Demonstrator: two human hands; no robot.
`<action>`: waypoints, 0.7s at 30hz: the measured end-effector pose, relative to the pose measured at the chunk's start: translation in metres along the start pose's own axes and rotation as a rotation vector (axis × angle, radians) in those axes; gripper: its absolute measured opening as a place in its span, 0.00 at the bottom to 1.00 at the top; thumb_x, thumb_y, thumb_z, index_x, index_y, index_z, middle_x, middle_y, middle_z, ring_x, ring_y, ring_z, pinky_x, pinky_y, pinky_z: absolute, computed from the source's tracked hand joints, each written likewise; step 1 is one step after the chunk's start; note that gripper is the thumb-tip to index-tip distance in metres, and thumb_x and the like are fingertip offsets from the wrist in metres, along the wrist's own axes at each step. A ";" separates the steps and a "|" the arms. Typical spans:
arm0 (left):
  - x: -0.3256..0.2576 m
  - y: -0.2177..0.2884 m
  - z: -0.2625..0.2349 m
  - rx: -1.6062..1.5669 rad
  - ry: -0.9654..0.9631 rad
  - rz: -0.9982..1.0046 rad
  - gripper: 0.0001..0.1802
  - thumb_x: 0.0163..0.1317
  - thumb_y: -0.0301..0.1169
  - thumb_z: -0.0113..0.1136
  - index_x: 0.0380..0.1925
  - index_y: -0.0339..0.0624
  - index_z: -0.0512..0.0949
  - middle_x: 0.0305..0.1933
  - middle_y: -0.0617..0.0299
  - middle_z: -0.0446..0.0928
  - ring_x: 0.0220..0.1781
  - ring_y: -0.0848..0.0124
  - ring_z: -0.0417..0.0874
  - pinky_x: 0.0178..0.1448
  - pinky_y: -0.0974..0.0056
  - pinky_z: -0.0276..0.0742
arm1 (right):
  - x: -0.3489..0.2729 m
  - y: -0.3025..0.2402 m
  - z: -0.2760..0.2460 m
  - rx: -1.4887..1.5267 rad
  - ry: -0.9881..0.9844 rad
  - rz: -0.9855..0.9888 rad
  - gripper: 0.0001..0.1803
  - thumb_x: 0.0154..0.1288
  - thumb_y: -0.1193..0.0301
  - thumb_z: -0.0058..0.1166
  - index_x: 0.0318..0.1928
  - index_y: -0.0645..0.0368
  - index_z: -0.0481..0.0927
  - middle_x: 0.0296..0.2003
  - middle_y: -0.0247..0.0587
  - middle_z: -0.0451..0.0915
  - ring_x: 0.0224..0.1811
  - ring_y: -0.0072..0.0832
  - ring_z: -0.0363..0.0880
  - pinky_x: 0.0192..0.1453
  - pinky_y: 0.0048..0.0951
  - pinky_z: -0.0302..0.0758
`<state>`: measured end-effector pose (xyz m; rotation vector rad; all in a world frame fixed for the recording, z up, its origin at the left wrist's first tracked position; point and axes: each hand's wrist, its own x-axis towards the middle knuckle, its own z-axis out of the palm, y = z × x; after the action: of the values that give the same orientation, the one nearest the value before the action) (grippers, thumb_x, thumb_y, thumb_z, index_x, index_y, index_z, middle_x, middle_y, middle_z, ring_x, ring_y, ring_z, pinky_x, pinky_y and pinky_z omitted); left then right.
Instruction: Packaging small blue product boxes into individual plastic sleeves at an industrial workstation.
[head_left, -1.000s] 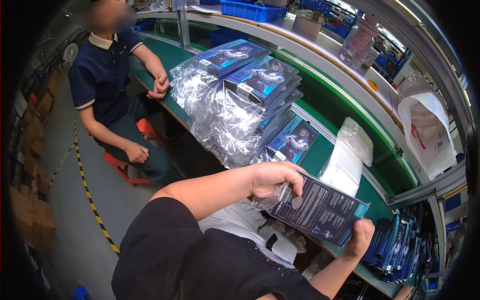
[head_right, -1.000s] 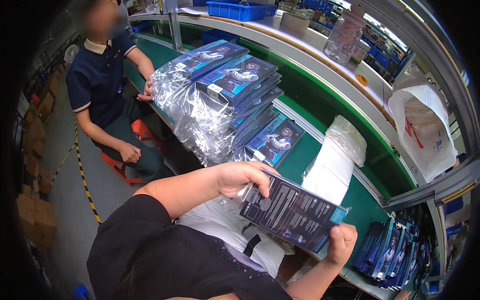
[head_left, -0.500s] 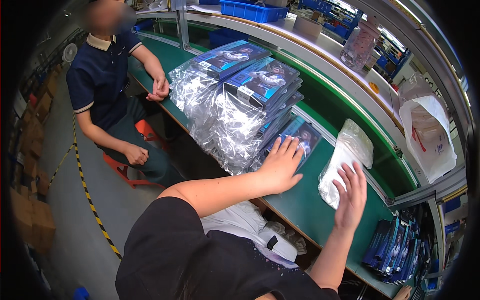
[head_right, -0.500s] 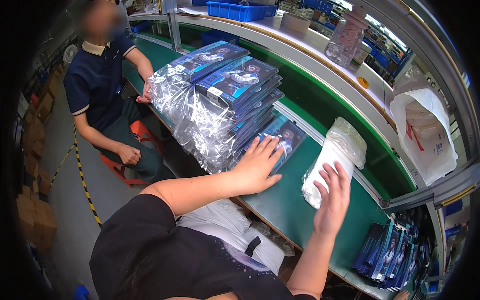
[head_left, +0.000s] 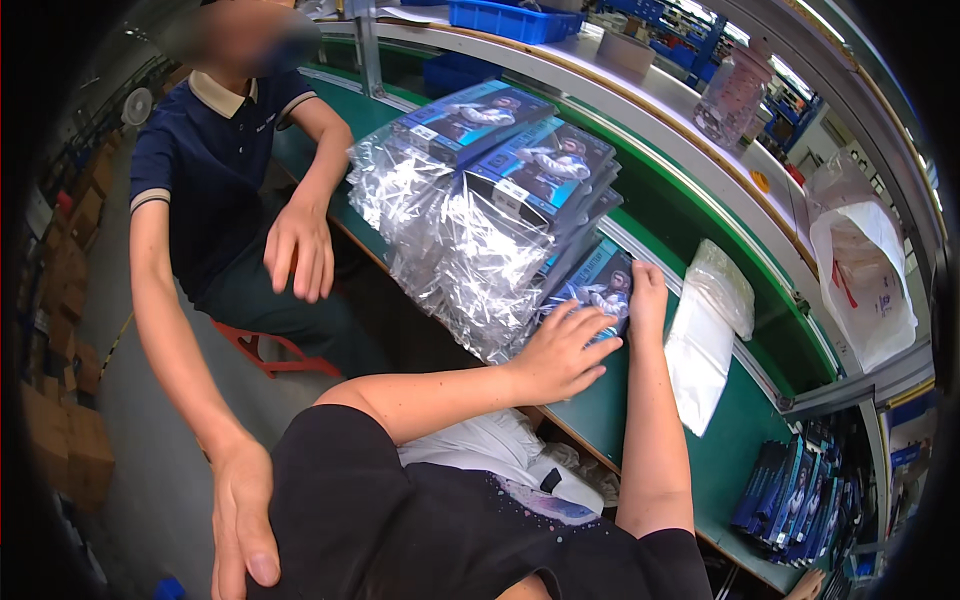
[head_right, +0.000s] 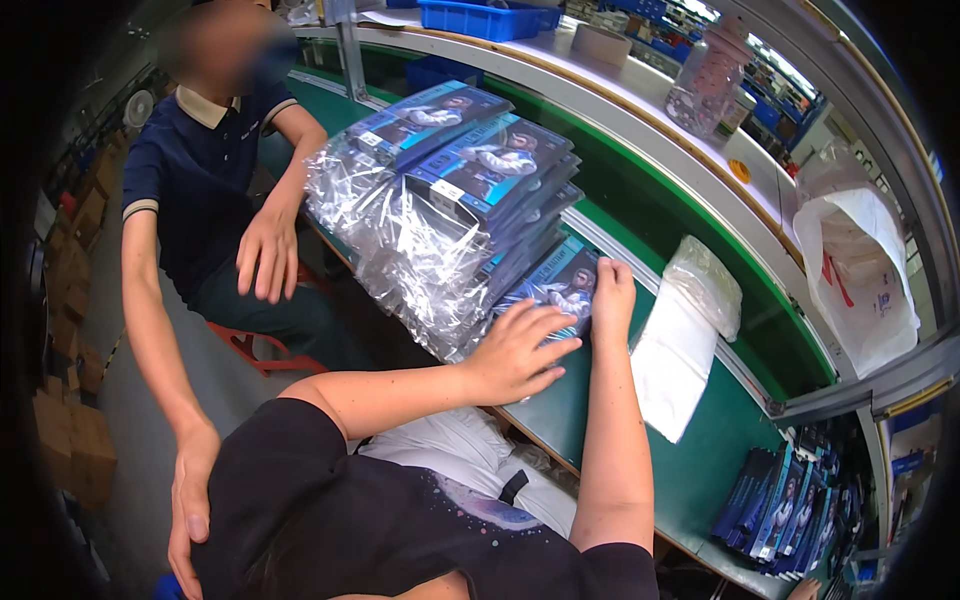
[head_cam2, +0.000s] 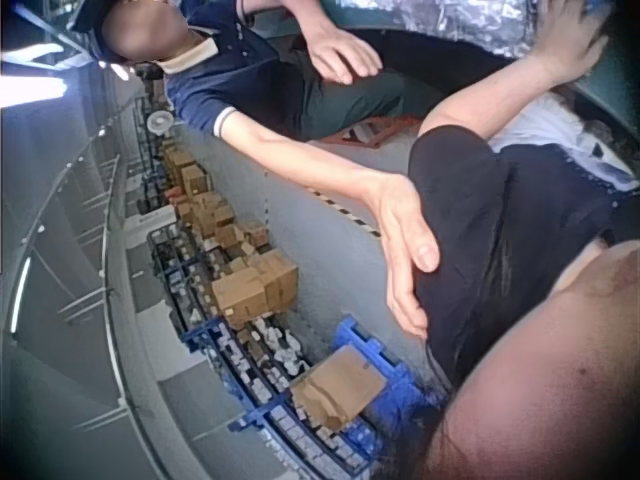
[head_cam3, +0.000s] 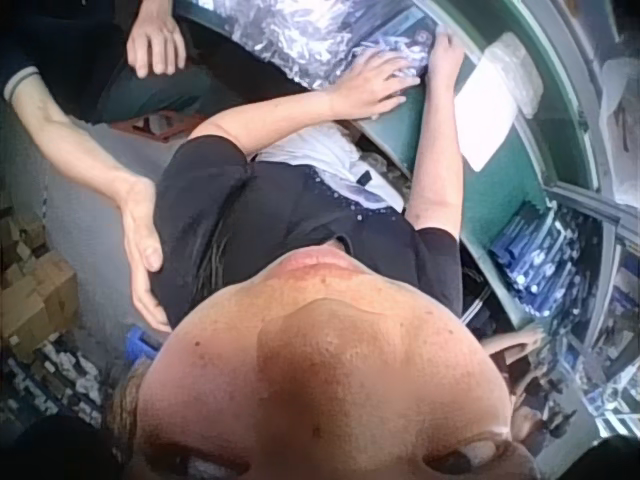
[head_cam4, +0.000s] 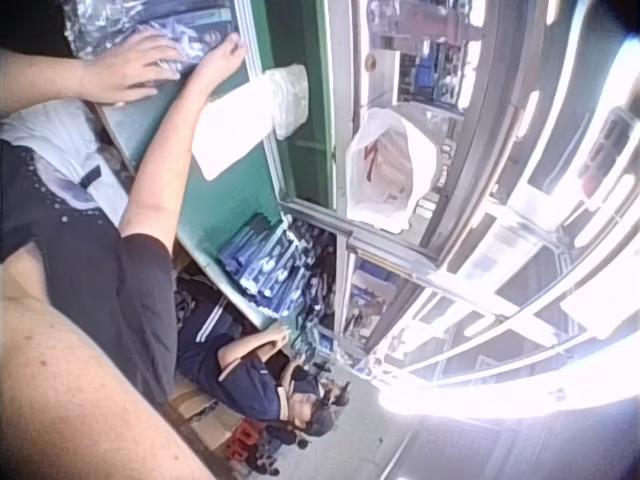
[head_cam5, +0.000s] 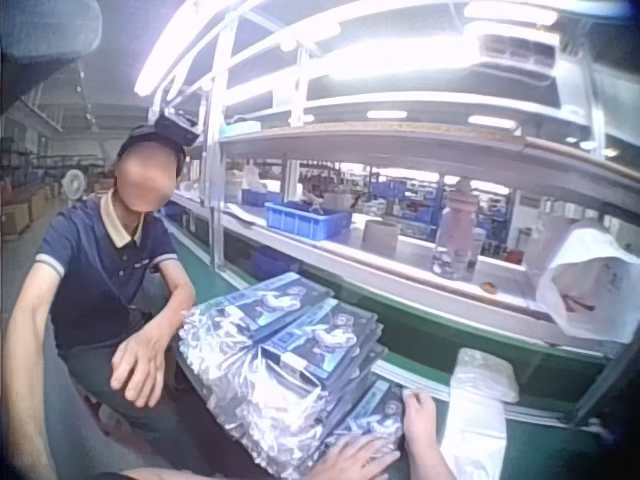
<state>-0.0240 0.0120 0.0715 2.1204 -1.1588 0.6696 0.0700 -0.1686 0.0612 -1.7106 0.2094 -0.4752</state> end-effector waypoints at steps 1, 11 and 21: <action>0.003 0.000 0.001 -0.020 0.009 -0.019 0.21 0.53 0.34 0.62 0.49 0.48 0.74 0.59 0.57 0.68 0.63 0.59 0.67 0.68 0.46 0.53 | -0.003 0.003 -0.003 -0.016 0.057 -0.037 0.16 0.66 0.64 0.51 0.40 0.67 0.78 0.34 0.44 0.80 0.36 0.26 0.75 0.43 0.27 0.71; 0.037 0.034 -0.009 -0.016 -0.020 -0.325 0.14 0.49 0.32 0.63 0.37 0.43 0.78 0.53 0.53 0.70 0.63 0.52 0.64 0.69 0.42 0.49 | -0.098 -0.075 -0.050 -0.231 -0.080 -0.174 0.30 0.62 0.64 0.54 0.61 0.66 0.65 0.56 0.57 0.66 0.59 0.46 0.67 0.61 0.35 0.65; 0.080 0.063 0.040 -0.323 -0.273 0.111 0.11 0.49 0.22 0.63 0.35 0.41 0.81 0.46 0.60 0.77 0.51 0.59 0.74 0.54 0.57 0.68 | -0.177 -0.151 -0.288 -0.669 0.732 -0.302 0.14 0.61 0.76 0.57 0.47 0.67 0.78 0.32 0.37 0.81 0.33 0.18 0.75 0.41 0.20 0.73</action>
<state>-0.0344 -0.0877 0.1166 1.9200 -1.4325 0.2213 -0.2289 -0.3265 0.2113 -2.1543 0.7017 -1.3720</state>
